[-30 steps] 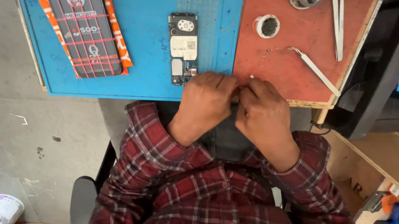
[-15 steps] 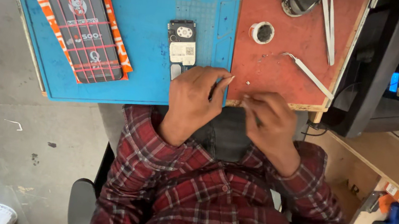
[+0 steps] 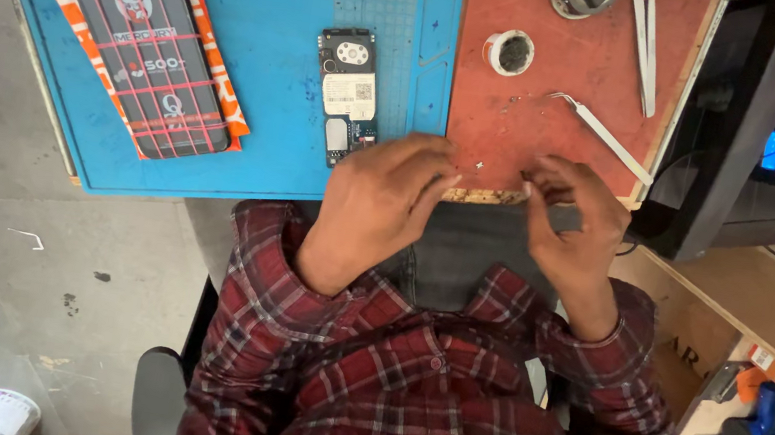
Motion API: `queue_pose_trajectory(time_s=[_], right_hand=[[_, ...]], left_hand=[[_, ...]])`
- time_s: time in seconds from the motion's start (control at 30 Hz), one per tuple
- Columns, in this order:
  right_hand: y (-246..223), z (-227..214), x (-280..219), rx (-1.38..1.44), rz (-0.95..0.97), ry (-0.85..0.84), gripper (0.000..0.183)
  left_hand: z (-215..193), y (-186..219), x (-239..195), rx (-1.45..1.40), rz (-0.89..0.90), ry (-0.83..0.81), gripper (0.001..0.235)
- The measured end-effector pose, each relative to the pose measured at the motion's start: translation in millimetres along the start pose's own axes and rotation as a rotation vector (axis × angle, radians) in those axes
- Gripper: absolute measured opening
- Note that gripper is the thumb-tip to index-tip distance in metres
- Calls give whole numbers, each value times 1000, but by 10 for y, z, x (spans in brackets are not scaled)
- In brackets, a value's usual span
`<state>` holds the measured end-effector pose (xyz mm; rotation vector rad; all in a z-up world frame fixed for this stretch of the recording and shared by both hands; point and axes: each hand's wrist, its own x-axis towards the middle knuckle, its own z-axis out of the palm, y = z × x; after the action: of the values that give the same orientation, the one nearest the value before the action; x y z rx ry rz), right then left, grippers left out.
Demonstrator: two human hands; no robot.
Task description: The person sits at a workbench and uses a soldering iron to apply solder to a small electronic component held in the left hand. The person repeatedly touches the component with the soldering iron and adjusts its position on the mat.
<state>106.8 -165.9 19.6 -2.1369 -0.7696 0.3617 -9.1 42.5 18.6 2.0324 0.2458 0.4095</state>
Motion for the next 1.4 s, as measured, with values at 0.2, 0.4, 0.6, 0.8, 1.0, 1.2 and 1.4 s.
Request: queue_pose_trajectory(time_s=[0.2, 0.4, 0.6, 0.8, 1.0, 1.2, 1.4], right_hand=[[-24, 56, -31, -107, -138, -30, 25], [-48, 146, -28, -301, -229, -22, 29], [-47, 167, -72, -362, -274, -6, 32], [-47, 158, -106, -388, -294, 3, 37], [-30, 199, -125, -418, -358, 17, 39], [-48, 259, -101, -434, -408, 39, 30], [-64, 276, -81, -451, -459, 58, 23]], left_hand=[[73, -72, -51, 78, 190, -187, 8], [141, -125, -68, 63, 217, -198, 11], [164, -112, -82, 117, 176, -223, 13], [148, -147, -63, 13, 150, -229, 17], [152, -154, -69, -55, 49, -236, 13], [153, -145, -71, -69, 63, -210, 13], [171, -171, -83, -51, 41, -221, 10]])
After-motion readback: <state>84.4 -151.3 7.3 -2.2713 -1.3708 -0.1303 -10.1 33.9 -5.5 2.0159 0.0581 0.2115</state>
